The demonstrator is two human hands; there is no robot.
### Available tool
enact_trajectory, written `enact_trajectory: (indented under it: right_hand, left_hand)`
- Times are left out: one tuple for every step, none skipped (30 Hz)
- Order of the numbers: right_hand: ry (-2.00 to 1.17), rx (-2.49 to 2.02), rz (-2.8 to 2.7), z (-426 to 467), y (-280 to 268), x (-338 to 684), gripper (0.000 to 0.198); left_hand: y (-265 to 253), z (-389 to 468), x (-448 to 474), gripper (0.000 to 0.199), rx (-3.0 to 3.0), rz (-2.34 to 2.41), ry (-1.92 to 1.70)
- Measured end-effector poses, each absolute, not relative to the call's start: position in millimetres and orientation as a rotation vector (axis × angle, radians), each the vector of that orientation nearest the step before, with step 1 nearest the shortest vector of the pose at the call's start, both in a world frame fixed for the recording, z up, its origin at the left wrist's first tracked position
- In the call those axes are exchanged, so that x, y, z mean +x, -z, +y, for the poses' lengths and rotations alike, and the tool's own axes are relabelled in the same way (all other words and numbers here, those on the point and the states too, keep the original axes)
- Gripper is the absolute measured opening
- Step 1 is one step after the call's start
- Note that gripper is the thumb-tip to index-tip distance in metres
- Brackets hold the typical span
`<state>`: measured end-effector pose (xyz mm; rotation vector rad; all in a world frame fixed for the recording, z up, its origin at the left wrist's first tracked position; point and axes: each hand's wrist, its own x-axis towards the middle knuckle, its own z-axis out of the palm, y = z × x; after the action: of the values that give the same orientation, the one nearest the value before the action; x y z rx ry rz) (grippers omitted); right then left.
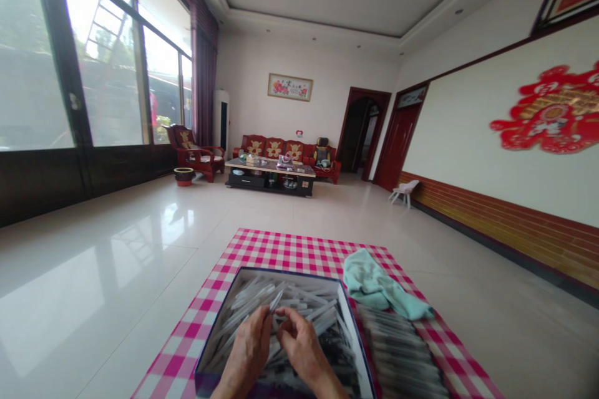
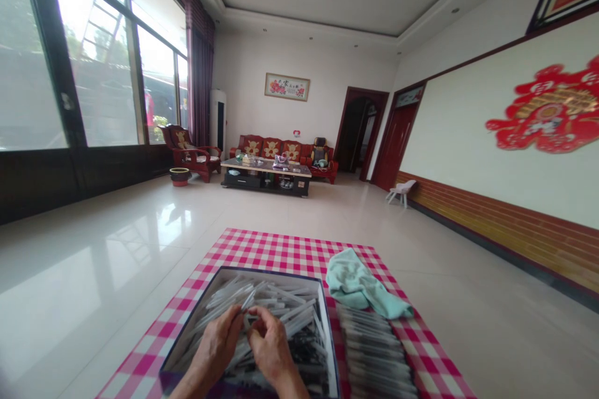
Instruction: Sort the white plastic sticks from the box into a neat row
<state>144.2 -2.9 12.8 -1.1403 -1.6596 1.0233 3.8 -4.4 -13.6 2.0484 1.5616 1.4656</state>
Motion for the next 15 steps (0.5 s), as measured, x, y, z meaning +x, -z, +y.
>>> enact_trajectory:
  right_hand:
    - [-0.966, -1.129, -1.716, -5, -15, 143, 0.028]
    - [-0.898, -1.121, -1.765, -7, -17, 141, 0.026]
    - [-0.829, -1.120, -1.802, -9, -18, 140, 0.025]
    - [-0.772, -1.122, -1.831, -10, -19, 138, 0.024]
    - [-0.730, -1.129, -1.854, -11, -18, 137, 0.023]
    - [-0.698, -1.145, -1.874, -11, -17, 136, 0.022]
    - [-0.668, -1.164, -1.889, -11, -15, 136, 0.021]
    - [-0.634, -1.179, -1.899, -10, -13, 136, 0.020]
    - [-0.598, -1.192, -1.901, -8, -10, 136, 0.020]
    - [-0.560, -1.209, -1.889, -7, -7, 137, 0.020]
    - [-0.526, -1.228, -1.861, -4, -5, 138, 0.020]
    - [-0.511, -1.246, -1.814, -2, -3, 140, 0.021]
    - [-0.525, -1.264, -1.752, 1, -1, 142, 0.023]
    - [-0.570, -1.283, -1.678, 4, 0, 145, 0.026]
    - [-0.645, -1.294, -1.593, 7, 0, 147, 0.029]
  left_hand:
    - [13, -5, 4, 0.025, 2.061, 1.527, -1.467]
    - [12, -7, 4, 0.025, 2.071, 1.501, -1.474]
    - [12, -8, 4, 0.025, 2.079, 1.483, -1.481]
    - [11, -9, 4, 0.026, 2.088, 1.466, -1.479]
    - [11, -9, 4, 0.027, 2.098, 1.449, -1.474]
    - [11, -10, 5, 0.028, 2.109, 1.430, -1.466]
    - [11, -10, 5, 0.029, 2.119, 1.413, -1.453]
    - [11, -10, 5, 0.029, 2.128, 1.398, -1.440]
    - [12, -9, 5, 0.029, 2.136, 1.389, -1.437]
    - [14, -8, 5, 0.028, 2.143, 1.392, -1.445]
    - [15, -8, 4, 0.027, 2.148, 1.405, -1.468]
    - [17, -7, 4, 0.027, 2.153, 1.423, -1.495]
    - [18, -6, 4, 0.026, 2.159, 1.440, -1.521]
    - [19, -6, 4, 0.026, 2.168, 1.449, -1.530]
    - [18, -6, 3, 0.026, 2.177, 1.447, -1.515]
